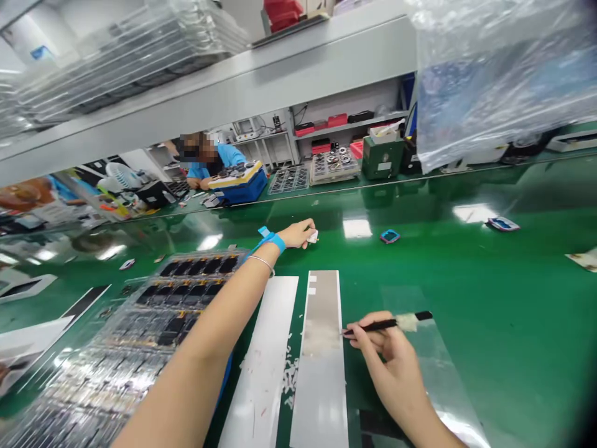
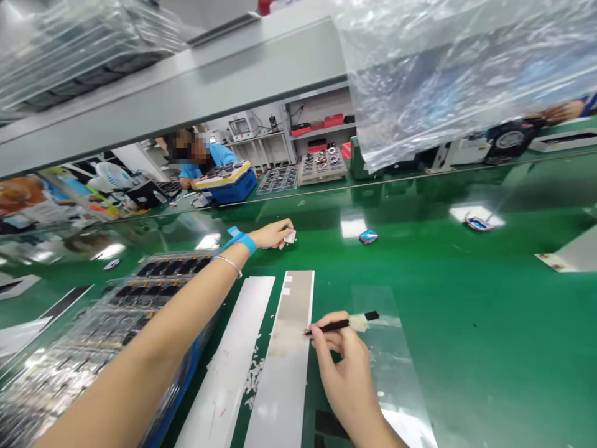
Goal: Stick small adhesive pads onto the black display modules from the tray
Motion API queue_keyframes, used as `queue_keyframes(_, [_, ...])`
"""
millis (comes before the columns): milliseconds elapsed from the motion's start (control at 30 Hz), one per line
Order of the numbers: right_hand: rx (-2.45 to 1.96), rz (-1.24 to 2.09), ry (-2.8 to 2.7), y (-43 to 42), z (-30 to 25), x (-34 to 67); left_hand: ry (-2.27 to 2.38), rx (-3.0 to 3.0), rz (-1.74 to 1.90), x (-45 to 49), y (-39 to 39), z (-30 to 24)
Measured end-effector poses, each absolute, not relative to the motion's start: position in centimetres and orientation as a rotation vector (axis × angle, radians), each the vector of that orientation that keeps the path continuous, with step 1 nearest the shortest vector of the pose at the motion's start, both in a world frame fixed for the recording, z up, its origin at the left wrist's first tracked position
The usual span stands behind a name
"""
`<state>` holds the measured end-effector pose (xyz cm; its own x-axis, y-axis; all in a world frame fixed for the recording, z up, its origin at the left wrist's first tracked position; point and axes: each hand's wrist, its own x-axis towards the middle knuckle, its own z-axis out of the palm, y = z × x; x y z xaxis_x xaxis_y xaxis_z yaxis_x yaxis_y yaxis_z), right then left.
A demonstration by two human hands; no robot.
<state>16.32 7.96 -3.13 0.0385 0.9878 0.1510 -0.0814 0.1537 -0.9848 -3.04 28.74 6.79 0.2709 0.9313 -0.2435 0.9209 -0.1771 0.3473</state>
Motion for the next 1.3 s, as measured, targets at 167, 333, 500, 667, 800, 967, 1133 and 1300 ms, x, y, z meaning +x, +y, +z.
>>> queue_keyframes(167, [-1.029,1.127,-1.191,7.9,-2.5,16.4,1.723,2.103,-0.064,-2.7,29.1,6.0])
queue_keyframes(333, [-1.015,1.200,-1.135,7.8,-2.7,16.7,1.850,2.145,-0.173,-6.9,26.2,11.8])
queue_keyframes(500, [-0.990,1.305,-1.085,8.1,-4.0,17.0,2.043,1.969,-0.503,-13.3,17.9,16.5])
queue_keyframes(667, [-0.987,1.380,-1.095,8.2,-4.6,17.2,2.186,1.774,-0.706,-18.8,10.6,15.3])
queue_keyframes(800, [-1.008,1.352,-1.115,8.0,-4.4,17.0,2.241,1.735,-0.682,-20.7,8.0,13.1])
queue_keyframes(967, [-0.980,1.314,-1.157,8.0,-4.4,17.1,2.395,1.751,-0.517,-20.0,7.3,11.7])
queue_keyframes(1133, [-1.035,1.333,-1.136,8.3,-4.5,17.4,2.343,1.892,-0.176,-16.7,7.0,12.5])
queue_keyframes(1300, [-1.000,1.304,-1.325,8.0,-3.6,17.7,1.630,1.975,0.068,-10.4,5.3,11.2])
